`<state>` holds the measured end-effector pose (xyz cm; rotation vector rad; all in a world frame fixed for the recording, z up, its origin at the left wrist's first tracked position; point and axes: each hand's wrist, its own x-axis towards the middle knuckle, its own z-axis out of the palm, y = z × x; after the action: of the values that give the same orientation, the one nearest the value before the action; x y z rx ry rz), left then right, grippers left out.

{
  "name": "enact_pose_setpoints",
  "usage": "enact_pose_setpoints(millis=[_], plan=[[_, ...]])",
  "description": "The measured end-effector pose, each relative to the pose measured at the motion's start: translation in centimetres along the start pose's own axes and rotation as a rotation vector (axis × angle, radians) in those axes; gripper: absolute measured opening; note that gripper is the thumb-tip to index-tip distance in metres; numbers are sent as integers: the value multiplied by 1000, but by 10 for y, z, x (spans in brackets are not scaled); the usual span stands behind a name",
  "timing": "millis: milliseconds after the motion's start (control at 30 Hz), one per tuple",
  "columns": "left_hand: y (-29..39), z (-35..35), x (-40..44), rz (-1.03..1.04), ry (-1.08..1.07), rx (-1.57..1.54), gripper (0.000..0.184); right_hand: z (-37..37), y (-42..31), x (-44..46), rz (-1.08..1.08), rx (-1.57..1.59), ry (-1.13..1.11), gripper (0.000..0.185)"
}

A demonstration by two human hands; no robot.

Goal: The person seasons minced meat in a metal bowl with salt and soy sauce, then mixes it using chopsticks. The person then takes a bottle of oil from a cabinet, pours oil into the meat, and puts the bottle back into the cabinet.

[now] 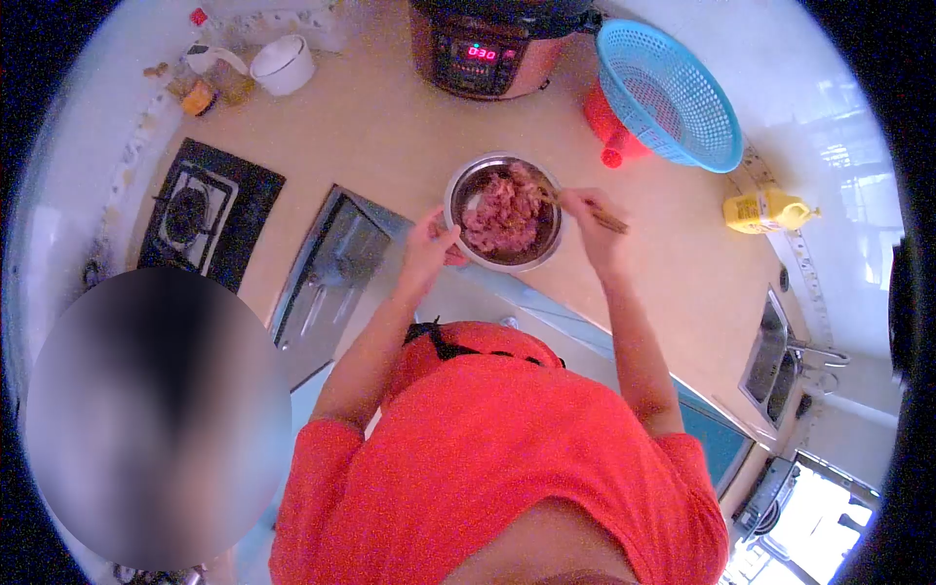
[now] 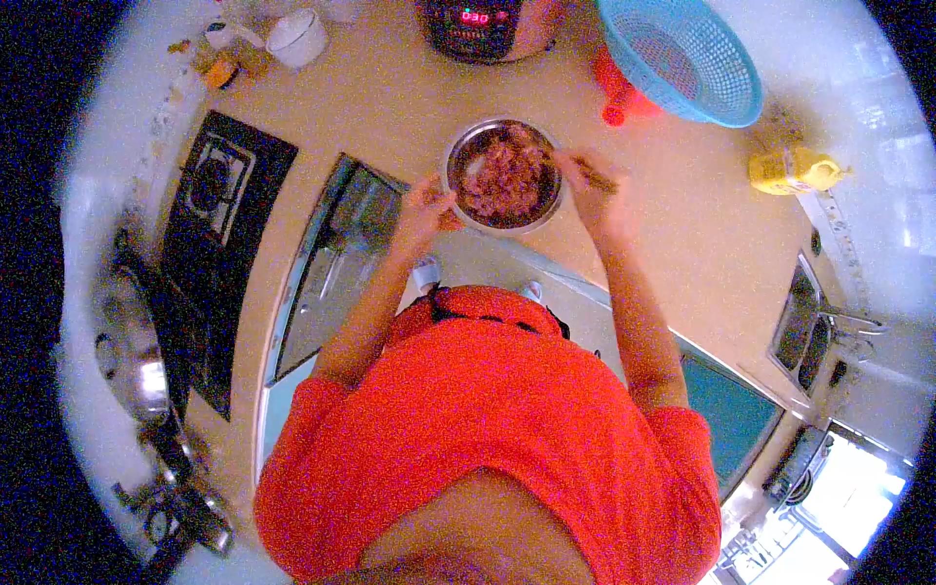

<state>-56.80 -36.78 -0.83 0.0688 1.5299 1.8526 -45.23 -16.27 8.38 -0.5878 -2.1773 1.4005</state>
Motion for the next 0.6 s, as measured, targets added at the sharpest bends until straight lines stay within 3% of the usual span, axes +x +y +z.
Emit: enact_pose_setpoints(millis=[33,133,267,367,467,600], plan=[[1,0,0,-4,4,3,45,6,4,0,-33,23,-30,12],[7,1,-1,12,-14,16,45,-2,-9,-7,172,-55,-178,12],[-2,-1,4,6,-6,19,44,-5,-28,-20,159,-73,-238,16],[2,0,-2,4,16,-29,44,6,13,-10,198,106,-103,17],[0,-2,0,15,-14,-25,44,-23,-20,-8,110,-79,-82,18],[4,4,-4,-6,23,-33,44,-13,-7,-19,139,-121,-181,18]])
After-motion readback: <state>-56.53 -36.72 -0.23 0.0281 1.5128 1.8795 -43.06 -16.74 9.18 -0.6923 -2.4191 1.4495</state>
